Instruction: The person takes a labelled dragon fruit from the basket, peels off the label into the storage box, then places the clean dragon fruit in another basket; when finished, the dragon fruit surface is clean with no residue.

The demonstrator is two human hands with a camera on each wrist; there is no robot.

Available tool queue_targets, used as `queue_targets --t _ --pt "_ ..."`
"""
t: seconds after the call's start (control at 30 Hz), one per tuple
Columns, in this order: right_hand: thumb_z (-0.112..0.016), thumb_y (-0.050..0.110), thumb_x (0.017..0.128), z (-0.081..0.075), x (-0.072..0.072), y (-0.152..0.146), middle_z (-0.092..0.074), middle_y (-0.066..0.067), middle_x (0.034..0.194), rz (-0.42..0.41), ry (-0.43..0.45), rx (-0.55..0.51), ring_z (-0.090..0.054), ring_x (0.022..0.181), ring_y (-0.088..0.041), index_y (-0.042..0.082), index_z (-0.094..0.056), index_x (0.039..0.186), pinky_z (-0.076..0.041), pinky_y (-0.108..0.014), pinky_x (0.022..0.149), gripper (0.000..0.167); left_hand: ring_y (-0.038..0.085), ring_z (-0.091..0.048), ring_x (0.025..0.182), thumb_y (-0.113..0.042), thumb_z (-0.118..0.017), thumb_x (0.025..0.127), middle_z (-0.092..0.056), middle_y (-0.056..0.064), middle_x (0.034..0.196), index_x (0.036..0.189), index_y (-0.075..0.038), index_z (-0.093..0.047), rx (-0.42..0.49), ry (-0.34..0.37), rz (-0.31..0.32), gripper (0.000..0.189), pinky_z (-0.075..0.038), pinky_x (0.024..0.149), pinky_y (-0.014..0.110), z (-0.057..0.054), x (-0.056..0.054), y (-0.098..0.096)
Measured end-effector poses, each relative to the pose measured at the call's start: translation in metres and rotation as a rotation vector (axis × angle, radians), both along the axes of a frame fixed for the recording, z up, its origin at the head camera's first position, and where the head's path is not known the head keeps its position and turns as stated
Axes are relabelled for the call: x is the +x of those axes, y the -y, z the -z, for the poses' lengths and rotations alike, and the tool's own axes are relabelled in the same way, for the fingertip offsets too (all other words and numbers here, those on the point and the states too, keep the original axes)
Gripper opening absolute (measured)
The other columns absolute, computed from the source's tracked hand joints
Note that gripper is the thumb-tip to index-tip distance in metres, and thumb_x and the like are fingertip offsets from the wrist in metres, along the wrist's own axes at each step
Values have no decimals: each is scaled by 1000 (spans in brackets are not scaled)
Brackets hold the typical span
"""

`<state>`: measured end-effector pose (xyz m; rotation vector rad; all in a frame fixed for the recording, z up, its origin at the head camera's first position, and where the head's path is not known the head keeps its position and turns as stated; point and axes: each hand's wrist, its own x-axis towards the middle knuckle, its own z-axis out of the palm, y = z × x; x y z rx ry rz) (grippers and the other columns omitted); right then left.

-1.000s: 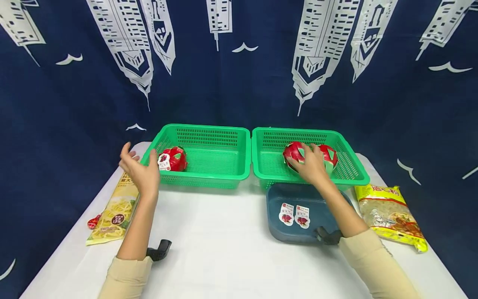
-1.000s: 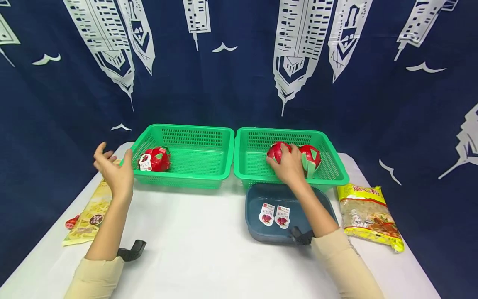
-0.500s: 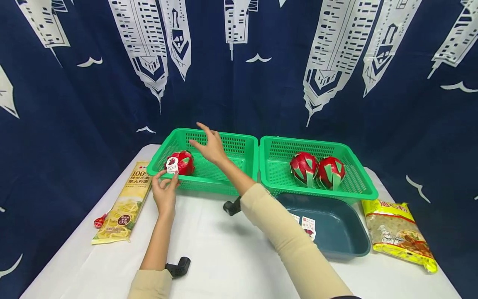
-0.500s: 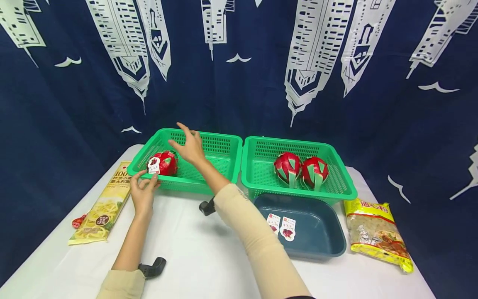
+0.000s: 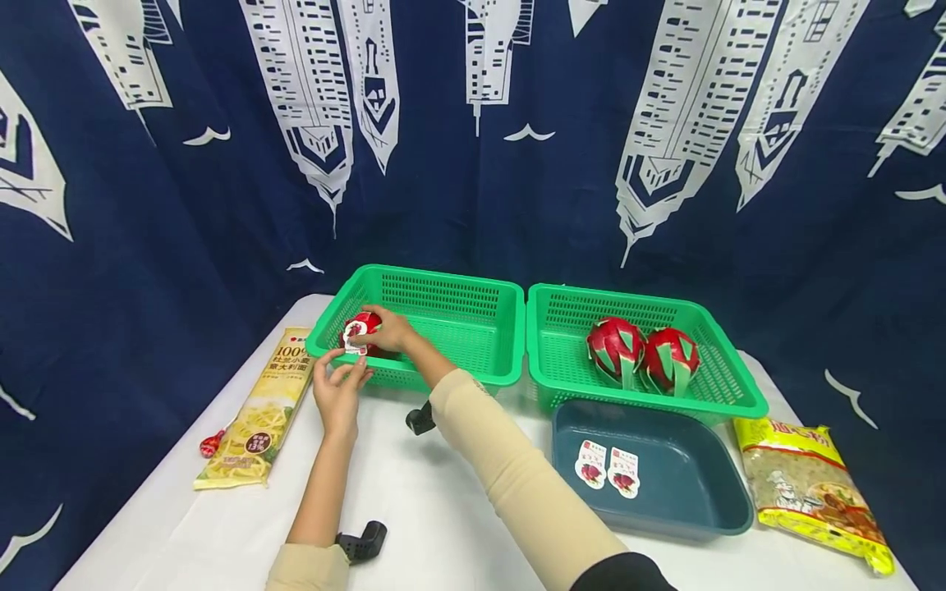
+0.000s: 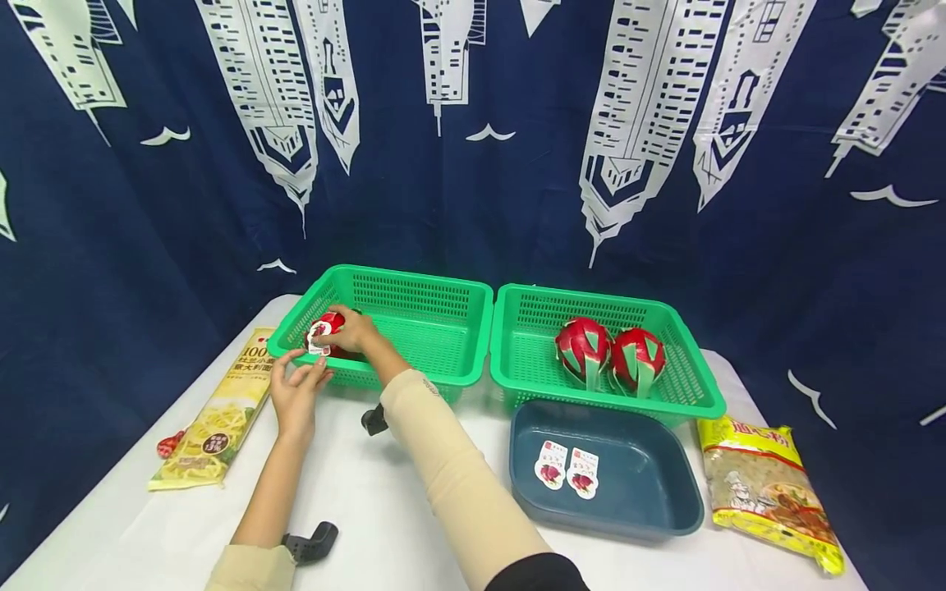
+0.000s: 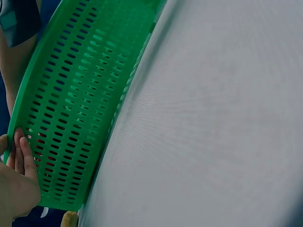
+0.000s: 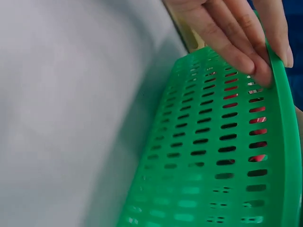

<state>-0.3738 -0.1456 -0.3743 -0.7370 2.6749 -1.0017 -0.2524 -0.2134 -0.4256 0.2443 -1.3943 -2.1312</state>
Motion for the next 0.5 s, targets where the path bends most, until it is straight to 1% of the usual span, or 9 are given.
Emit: queue_targets --t 0.07,0.13,0.23,0.27,0.33,0.4,0.43,0.5 --pt "-72 41 78 4 0 -4 -52 -8 127 40 4 -75 -53 109 -22 23 -43 138 -46 -28 82 68 13 -63 70 -5 -65 85 -59 2 73 128 3 -36 -7 -4 5 52 -51 77 26 3 -1 -2" --pt "-74 39 77 6 1 -10 -54 -8 124 76 8 -143 -54 105 -21 22 -47 135 -47 -26 78 66 13 -63 69 -4 -65 85 -59 2 73 128 4 -35 -5 -9 6 53 -51 77 26 4 -2 -4" --pt "-76 36 75 2 2 -22 -56 -8 121 112 -22 -220 -55 104 -22 22 -50 132 -49 -28 78 64 13 -63 67 -3 -65 84 -59 2 71 126 3 -37 5 -12 7 51 -52 76 26 5 -3 -5" --pt "-77 34 75 -3 3 -27 -56 -8 121 111 -41 -246 -54 105 -22 22 -50 132 -49 -30 78 64 13 -63 66 -3 -65 84 -59 2 70 125 2 -38 9 -14 7 50 -52 76 26 6 -4 -5" --pt "-77 33 75 -18 6 -42 -56 -8 122 87 -104 -276 -54 107 -23 23 -49 133 -49 -31 80 65 14 -64 66 -3 -65 84 -59 2 70 124 1 -40 17 -20 7 48 -52 75 26 6 -5 -4" --pt "-77 33 75 -37 11 -62 -56 -7 123 33 -181 -297 -52 109 -21 23 -47 134 -48 -31 82 67 14 -64 66 -1 -65 84 -60 3 69 122 -1 -41 32 -27 11 45 -52 75 27 5 -5 -2" --pt "-78 32 75 -48 17 -75 -54 -6 125 4 -211 -307 -50 110 -20 24 -47 135 -48 -30 81 68 15 -64 67 0 -65 84 -60 4 69 121 -1 -41 40 -32 8 44 -52 75 27 5 -5 -2" --pt "-78 31 74 -69 34 -103 -51 -4 127 -55 -261 -325 -48 111 -18 26 -46 135 -49 -28 79 69 15 -65 67 2 -64 84 -60 5 69 121 -2 -41 41 -33 8 43 -52 76 28 2 -2 0"
